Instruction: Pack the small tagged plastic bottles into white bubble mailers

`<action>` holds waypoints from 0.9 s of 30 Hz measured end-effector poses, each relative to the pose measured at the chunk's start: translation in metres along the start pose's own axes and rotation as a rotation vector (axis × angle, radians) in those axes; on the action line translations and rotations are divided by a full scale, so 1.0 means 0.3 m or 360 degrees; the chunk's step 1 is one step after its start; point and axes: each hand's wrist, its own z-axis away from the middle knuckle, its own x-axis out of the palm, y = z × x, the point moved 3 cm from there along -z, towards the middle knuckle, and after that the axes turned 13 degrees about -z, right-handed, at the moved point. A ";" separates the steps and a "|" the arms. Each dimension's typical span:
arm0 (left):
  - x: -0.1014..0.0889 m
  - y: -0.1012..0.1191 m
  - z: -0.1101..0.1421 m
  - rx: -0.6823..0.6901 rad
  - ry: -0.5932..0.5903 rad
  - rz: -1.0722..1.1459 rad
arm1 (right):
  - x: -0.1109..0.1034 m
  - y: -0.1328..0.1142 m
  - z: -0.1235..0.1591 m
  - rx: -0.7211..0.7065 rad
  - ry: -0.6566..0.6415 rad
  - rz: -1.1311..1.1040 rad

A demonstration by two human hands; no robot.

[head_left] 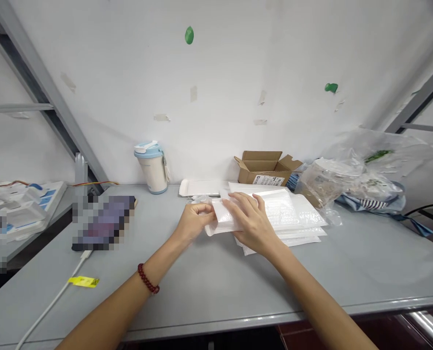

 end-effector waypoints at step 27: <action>0.001 0.038 0.039 0.0925 0.0251 -0.0520 | -0.008 0.018 -0.003 -0.0065 0.0180 0.0247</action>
